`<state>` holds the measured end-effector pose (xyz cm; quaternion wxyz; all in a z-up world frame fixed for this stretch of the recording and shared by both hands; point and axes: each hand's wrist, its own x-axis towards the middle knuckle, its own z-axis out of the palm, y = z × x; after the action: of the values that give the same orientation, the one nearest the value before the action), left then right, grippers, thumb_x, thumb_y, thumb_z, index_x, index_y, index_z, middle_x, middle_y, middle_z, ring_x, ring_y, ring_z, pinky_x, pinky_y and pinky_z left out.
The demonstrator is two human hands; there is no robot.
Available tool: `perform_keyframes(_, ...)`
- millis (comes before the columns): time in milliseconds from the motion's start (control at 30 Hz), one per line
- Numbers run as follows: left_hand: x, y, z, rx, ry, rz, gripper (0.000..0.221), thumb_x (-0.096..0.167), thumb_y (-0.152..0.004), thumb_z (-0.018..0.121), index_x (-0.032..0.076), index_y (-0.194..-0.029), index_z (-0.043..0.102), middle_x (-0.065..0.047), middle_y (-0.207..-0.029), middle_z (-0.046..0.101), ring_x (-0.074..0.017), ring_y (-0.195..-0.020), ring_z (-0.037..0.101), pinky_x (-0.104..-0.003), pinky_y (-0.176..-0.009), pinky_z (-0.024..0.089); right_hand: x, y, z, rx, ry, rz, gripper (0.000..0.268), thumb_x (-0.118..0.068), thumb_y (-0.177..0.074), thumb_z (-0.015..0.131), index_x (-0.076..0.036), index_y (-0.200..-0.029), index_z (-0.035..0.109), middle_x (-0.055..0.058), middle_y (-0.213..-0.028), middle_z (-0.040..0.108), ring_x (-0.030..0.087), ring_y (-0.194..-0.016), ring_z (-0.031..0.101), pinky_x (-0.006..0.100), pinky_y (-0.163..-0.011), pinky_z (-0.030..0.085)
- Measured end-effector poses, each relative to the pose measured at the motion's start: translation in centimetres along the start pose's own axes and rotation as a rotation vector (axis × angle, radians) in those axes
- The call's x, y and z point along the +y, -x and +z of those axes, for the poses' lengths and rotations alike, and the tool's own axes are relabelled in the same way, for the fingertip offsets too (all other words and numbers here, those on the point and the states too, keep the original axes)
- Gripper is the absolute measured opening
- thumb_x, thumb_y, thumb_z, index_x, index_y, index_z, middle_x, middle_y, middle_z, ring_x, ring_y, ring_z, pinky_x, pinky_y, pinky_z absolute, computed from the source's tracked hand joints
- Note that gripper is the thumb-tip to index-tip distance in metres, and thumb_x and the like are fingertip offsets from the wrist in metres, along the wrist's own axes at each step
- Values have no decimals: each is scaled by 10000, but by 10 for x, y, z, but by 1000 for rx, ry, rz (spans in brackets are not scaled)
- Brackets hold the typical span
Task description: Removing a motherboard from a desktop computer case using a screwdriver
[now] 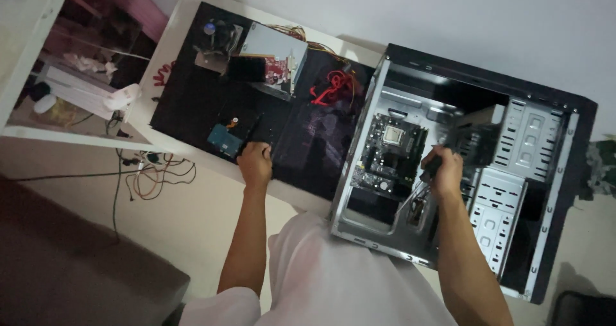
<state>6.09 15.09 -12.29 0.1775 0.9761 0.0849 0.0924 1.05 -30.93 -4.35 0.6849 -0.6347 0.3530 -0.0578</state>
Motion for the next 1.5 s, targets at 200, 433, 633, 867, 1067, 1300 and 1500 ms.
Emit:
perform_keyframes(200,-8,0,6,11,-42,25,144,354,-978,655,233,-977,735,-27,-963,657,-286,-907,662,-463,-779,495,26,-21,-8,-3,16,-55,438,-363,-897,628,-26,-618,638,232,-564,576,295,-415,561,365,-325,403)
perform_keyframes(433,-8,-3,4,19,39,8,78,272,-946,730,217,-999,715,-24,-932,665,-281,-909,671,-448,-760,496,8,-5,-4,13,8,-47,398,-341,-881,633,-58,-601,653,191,-536,559,266,-432,536,333,-368,375)
perform_keyframes(633,-1,-2,-23,-92,110,9,298,225,-873,776,156,-1145,677,-76,-988,678,-341,-972,664,-516,-815,506,4,1,-3,17,-15,-76,370,-345,-896,625,-64,-655,631,181,-564,568,270,-462,569,351,-380,411)
perform_keyframes(867,8,0,-37,-161,158,-93,259,201,-912,742,162,-1156,666,-68,-1034,664,-317,-1030,653,-466,-879,479,-7,10,5,-4,25,-50,386,-363,-887,631,-60,-648,631,182,-554,555,267,-391,530,353,-360,403)
perform_keyframes(1067,-5,0,-17,-155,89,-68,207,241,-935,732,155,-1120,699,-74,-1016,676,-321,-1018,660,-479,-874,491,7,-5,-4,38,37,-103,406,-355,-903,603,-79,-609,646,133,-507,522,201,-393,471,286,-410,349)
perform_keyframes(1300,-8,-4,-11,-150,88,-113,158,252,-1000,659,136,-1080,730,-109,-1003,698,-343,-969,677,-481,-860,513,2,-7,-6,28,-16,-137,368,-302,-897,627,-66,-616,653,145,-539,549,223,-474,533,307,-477,403)
perform_keyframes(1500,2,-6,-20,-110,87,-77,182,294,-988,697,125,-1045,732,-96,-975,699,-319,-964,685,-441,-846,538,-23,21,3,102,-20,-110,340,-308,-879,643,-75,-632,644,148,-535,559,212,-465,546,324,-460,408)
